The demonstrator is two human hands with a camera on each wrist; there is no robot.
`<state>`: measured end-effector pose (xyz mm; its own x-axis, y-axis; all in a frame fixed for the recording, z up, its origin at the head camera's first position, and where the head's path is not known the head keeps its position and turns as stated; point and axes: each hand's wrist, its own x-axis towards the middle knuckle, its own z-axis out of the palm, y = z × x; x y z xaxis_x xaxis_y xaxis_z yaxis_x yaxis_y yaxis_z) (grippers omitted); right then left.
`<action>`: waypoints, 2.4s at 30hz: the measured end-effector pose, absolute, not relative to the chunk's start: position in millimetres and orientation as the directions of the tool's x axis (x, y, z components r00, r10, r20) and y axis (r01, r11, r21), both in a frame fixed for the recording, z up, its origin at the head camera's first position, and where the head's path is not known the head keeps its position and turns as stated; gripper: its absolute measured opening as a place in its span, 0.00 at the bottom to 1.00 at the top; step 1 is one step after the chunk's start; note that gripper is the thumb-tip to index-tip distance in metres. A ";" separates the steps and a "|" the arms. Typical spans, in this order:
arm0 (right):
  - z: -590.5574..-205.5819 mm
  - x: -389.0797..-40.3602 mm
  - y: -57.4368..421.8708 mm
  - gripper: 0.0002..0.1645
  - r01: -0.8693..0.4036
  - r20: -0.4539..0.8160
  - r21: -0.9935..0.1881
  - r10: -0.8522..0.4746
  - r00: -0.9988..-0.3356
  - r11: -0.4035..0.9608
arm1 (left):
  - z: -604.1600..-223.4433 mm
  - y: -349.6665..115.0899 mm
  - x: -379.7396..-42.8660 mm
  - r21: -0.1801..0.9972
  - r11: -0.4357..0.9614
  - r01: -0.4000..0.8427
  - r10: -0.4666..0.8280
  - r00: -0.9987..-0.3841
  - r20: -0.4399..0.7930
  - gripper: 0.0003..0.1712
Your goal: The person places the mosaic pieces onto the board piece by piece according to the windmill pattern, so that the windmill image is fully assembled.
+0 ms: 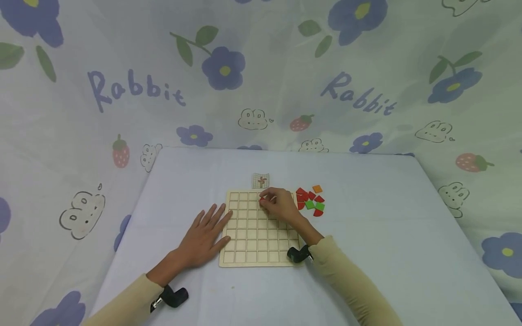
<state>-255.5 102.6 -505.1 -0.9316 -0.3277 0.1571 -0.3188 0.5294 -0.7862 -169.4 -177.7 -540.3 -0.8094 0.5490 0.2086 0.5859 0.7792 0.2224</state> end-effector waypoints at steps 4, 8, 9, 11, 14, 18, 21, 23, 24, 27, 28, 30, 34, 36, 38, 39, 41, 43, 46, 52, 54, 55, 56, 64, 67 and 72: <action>-506.6 -255.0 102.9 0.08 -0.293 0.150 -0.768 -0.285 -0.947 0.569 | -539.8 -176.4 -170.5 0.214 0.782 0.585 0.548 -0.810 0.208 0.39; -508.1 -254.6 104.3 0.07 -0.310 0.170 -0.741 -0.280 -0.945 0.595 | -540.8 -175.8 -171.4 0.225 0.778 0.586 0.549 -0.809 0.210 0.39; -508.7 -254.8 104.8 0.06 -0.322 0.178 -0.728 -0.288 -0.941 0.605 | -540.9 -175.8 -171.6 0.228 0.777 0.587 0.549 -0.809 0.212 0.39; -510.4 -255.6 105.5 0.05 -0.356 0.199 -0.696 -0.308 -0.930 0.624 | -541.9 -176.1 -172.3 0.228 0.778 0.585 0.547 -0.810 0.211 0.39; -512.8 -256.5 105.8 0.04 -0.388 0.212 -0.650 -0.334 -0.918 0.653 | -543.0 -176.8 -173.1 0.227 0.781 0.582 0.546 -0.813 0.203 0.39; -514.7 -256.1 105.3 0.05 -0.394 0.208 -0.633 -0.344 -0.916 0.666 | -542.2 -177.1 -173.0 0.233 0.780 0.581 0.546 -0.813 0.201 0.39; -515.4 -255.7 104.7 0.05 -0.401 0.204 -0.634 -0.358 -0.911 0.661 | -540.6 -177.1 -172.8 0.236 0.776 0.585 0.545 -0.810 0.215 0.39; -514.8 -255.6 104.4 0.06 -0.412 0.202 -0.635 -0.373 -0.905 0.654 | -539.9 -177.1 -172.8 0.230 0.775 0.588 0.545 -0.807 0.226 0.39; -514.2 -255.5 104.4 0.07 -0.416 0.201 -0.636 -0.381 -0.902 0.650 | -539.8 -177.4 -172.8 0.229 0.775 0.589 0.546 -0.806 0.228 0.39; -512.2 -255.6 104.8 0.08 -0.424 0.192 -0.643 -0.403 -0.895 0.637 | -541.0 -178.3 -173.1 0.225 0.776 0.590 0.545 -0.806 0.232 0.39; -511.3 -255.5 105.1 0.09 -0.425 0.187 -0.643 -0.408 -0.894 0.636 | -541.7 -178.7 -173.2 0.228 0.777 0.587 0.544 -0.808 0.227 0.39; -509.8 -255.3 106.0 0.09 -0.431 0.179 -0.637 -0.420 -0.889 0.640 | -543.1 -179.4 -173.1 0.235 0.777 0.584 0.543 -0.810 0.220 0.39; -506.2 -253.4 109.6 0.09 -0.444 0.174 -0.598 -0.433 -0.884 0.667 | -543.2 -179.0 -172.4 0.239 0.778 0.581 0.544 -0.813 0.208 0.39; -505.1 -252.5 113.5 0.09 -0.440 0.169 -0.590 -0.429 -0.887 0.677 | -543.6 -178.7 -172.3 0.232 0.781 0.579 0.544 -0.815 0.201 0.39; -504.7 -251.9 119.0 0.08 -0.429 0.162 -0.580 -0.418 -0.894 0.692 | -543.9 -178.5 -172.1 0.225 0.785 0.577 0.544 -0.816 0.196 0.39; -504.4 -251.2 122.0 0.08 -0.426 0.164 -0.578 -0.413 -0.896 0.695 | -544.0 -178.6 -171.9 0.220 0.787 0.576 0.544 -0.817 0.191 0.39; -503.3 -249.6 128.8 0.07 -0.415 0.160 -0.580 -0.401 -0.902 0.701 | -545.2 -178.9 -171.8 0.217 0.788 0.576 0.545 -0.817 0.187 0.40; -501.9 -248.1 135.9 0.07 -0.398 0.156 -0.571 -0.381 -0.911 0.718 | -545.7 -179.1 -171.8 0.209 0.790 0.576 0.545 -0.817 0.187 0.40; -498.3 -246.3 146.1 0.07 -0.362 0.135 -0.566 -0.349 -0.927 0.741 | -546.8 -179.8 -171.8 0.204 0.793 0.574 0.543 -0.818 0.191 0.40; -496.0 -246.7 168.2 0.10 -0.319 0.112 -0.521 -0.307 -0.945 0.791 | -545.6 -181.9 -170.1 0.210 0.794 0.570 0.537 -0.821 0.194 0.40; -496.3 -246.3 176.1 0.11 -0.310 0.118 -0.508 -0.291 -0.949 0.803 | -544.7 -181.8 -169.5 0.215 0.793 0.570 0.535 -0.821 0.199 0.40; -497.0 -246.2 180.0 0.12 -0.306 0.124 -0.506 -0.283 -0.951 0.806 | -544.3 -181.4 -169.3 0.217 0.792 0.570 0.535 -0.820 0.204 0.40; -497.7 -246.1 183.6 0.12 -0.297 0.127 -0.504 -0.270 -0.954 0.811 | -544.0 -181.0 -169.2 0.218 0.791 0.571 0.534 -0.819 0.210 0.40; -502.3 -252.1 207.1 0.17 -0.197 0.118 -0.468 -0.161 -0.980 0.862 | -544.8 -178.2 -169.1 0.234 0.781 0.580 0.536 -0.813 0.227 0.39; -502.8 -260.2 210.6 0.20 -0.169 0.112 -0.450 -0.132 -0.985 0.877 | -546.4 -178.9 -169.1 0.226 0.789 0.571 0.534 -0.820 0.207 0.39; -503.8 -275.4 210.4 0.24 -0.136 0.072 -0.426 -0.117 -0.991 0.894 | -547.3 -179.6 -168.9 0.228 0.791 0.568 0.532 -0.822 0.201 0.39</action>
<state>-275.4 210.4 -503.8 -0.9906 -0.1169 0.0717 -0.1364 0.8943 -0.4263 -168.9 -179.6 -547.3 -0.8225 0.5322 0.2008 0.5676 0.7910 0.2283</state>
